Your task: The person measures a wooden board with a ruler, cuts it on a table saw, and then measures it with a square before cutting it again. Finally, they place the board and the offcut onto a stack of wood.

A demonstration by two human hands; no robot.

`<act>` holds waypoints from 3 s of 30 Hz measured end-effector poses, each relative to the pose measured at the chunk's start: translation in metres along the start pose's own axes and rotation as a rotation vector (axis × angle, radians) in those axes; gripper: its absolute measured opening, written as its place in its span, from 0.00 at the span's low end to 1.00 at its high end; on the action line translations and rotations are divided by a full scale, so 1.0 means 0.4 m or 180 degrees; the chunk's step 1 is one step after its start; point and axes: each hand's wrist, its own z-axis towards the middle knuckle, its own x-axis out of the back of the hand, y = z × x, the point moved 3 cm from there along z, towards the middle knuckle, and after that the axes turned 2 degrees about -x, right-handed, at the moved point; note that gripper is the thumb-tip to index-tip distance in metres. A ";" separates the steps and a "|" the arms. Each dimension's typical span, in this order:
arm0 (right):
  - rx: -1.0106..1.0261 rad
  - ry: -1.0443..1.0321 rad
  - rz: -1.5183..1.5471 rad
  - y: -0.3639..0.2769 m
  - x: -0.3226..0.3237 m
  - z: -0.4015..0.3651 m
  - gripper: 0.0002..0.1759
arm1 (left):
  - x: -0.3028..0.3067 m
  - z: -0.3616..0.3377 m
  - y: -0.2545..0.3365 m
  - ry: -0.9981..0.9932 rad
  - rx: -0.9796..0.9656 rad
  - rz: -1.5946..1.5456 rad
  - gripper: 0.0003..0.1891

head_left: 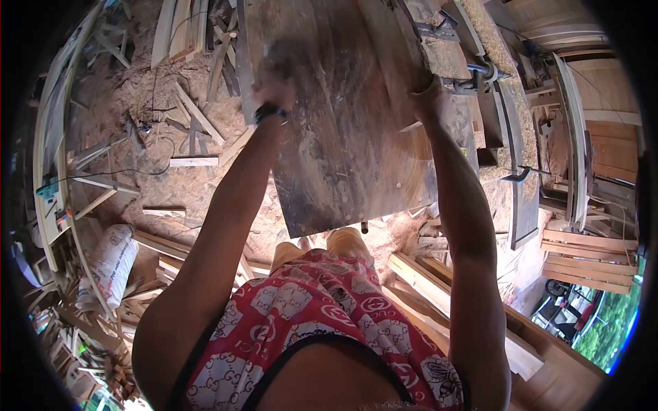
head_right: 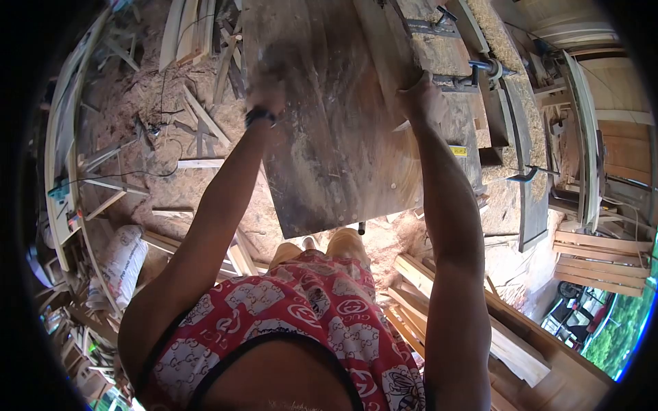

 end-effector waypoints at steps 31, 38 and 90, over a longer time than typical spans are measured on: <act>0.0261 -0.0013 -0.0124 -0.107 -0.070 0.234 0.37 | -0.047 -0.129 -0.177 -0.0699 0.1292 -0.1228 0.44; 0.0197 -0.0013 -0.0032 -0.141 -0.064 0.262 0.27 | -0.059 -0.129 -0.184 -0.0722 0.1360 -0.1210 0.43; 0.0460 -0.0834 0.0395 -0.559 -0.042 -0.178 0.39 | -0.045 -0.098 -0.222 -0.1514 0.1155 -0.1872 0.34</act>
